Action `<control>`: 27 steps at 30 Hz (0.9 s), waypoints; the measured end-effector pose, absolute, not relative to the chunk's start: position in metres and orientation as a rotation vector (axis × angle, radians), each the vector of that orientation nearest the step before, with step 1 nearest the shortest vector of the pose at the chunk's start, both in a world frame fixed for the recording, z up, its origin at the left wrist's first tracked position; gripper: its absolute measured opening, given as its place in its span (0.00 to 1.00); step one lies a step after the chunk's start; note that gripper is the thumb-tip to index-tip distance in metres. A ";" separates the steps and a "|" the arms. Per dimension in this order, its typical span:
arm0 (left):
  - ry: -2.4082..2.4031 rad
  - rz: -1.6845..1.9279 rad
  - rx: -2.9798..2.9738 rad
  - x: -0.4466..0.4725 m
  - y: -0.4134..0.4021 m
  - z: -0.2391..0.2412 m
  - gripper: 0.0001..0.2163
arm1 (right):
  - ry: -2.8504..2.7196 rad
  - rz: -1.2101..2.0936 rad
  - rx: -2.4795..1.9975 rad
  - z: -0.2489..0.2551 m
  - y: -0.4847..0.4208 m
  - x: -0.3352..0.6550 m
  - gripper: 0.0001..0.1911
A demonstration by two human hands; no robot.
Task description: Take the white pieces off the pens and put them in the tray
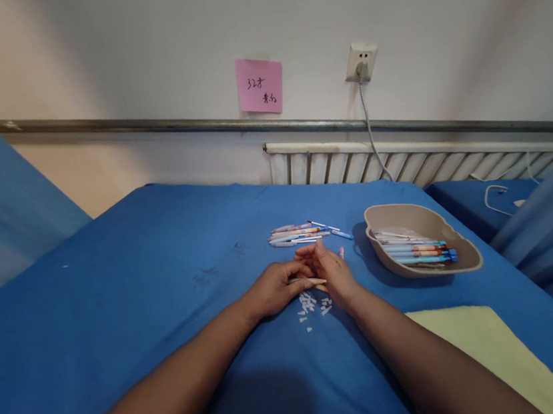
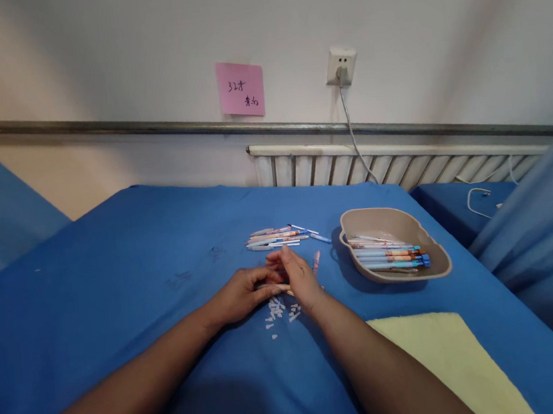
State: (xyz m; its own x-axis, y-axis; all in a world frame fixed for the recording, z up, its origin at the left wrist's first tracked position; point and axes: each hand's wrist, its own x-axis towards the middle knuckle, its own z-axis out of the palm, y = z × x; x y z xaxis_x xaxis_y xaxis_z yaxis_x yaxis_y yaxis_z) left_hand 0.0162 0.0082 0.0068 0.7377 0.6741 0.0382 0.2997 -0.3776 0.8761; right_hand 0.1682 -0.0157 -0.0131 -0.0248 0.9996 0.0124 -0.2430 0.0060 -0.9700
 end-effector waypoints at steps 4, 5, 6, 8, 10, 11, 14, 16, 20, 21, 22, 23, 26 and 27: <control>0.715 0.392 1.847 0.017 0.009 0.005 0.13 | -0.883 1.466 -0.943 0.003 -0.017 0.173 0.38; 0.712 0.388 1.805 0.017 0.009 0.004 0.13 | -0.882 1.464 -0.944 0.007 -0.017 0.175 0.40; 0.712 0.389 1.761 0.018 0.009 0.003 0.13 | -0.889 1.459 -0.945 0.010 -0.017 0.177 0.41; 0.716 0.403 1.663 0.018 0.010 0.002 0.13 | -0.905 1.455 -0.933 0.014 -0.016 0.183 0.43; 0.721 0.427 1.573 0.018 0.011 0.001 0.13 | -0.908 1.450 -0.911 0.016 -0.015 0.189 0.43; 0.727 0.442 1.537 0.018 0.012 0.001 0.13 | -0.905 1.434 -0.913 0.016 -0.013 0.193 0.42; 0.764 0.491 1.458 0.016 0.016 0.002 0.14 | -0.911 1.265 -1.043 0.012 -0.006 0.206 0.36; 0.798 0.530 1.416 0.015 0.020 0.002 0.14 | -0.963 1.070 -1.235 0.006 0.000 0.216 0.28; 0.818 0.618 1.341 0.012 0.028 -0.001 0.15 | -1.308 0.696 -1.702 -0.005 0.007 0.236 0.16; 0.813 0.635 1.322 0.011 0.030 -0.002 0.15 | -1.421 0.599 -1.823 -0.006 0.007 0.240 0.14; 0.807 0.650 1.302 0.010 0.031 -0.003 0.15 | -1.530 0.503 -1.933 -0.006 0.006 0.242 0.12; 0.803 0.662 1.286 0.010 0.032 -0.005 0.15 | -1.626 0.417 -2.027 -0.006 0.004 0.244 0.11; 0.806 0.675 1.260 0.010 0.032 -0.006 0.16 | -1.820 0.273 -2.172 -0.005 -0.004 0.241 0.12; 0.809 0.674 1.257 0.010 0.032 -0.006 0.16 | -1.857 0.249 -2.179 -0.004 -0.006 0.239 0.13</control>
State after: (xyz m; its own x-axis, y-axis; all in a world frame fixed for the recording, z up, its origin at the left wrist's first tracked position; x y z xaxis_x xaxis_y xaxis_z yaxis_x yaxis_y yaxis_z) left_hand 0.0098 0.0323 -0.0058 0.5589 0.8145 -0.1555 -0.0056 0.1912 0.9815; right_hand 0.2393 -0.0058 -0.0043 0.1653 0.9854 0.0416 0.9395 -0.1445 -0.3106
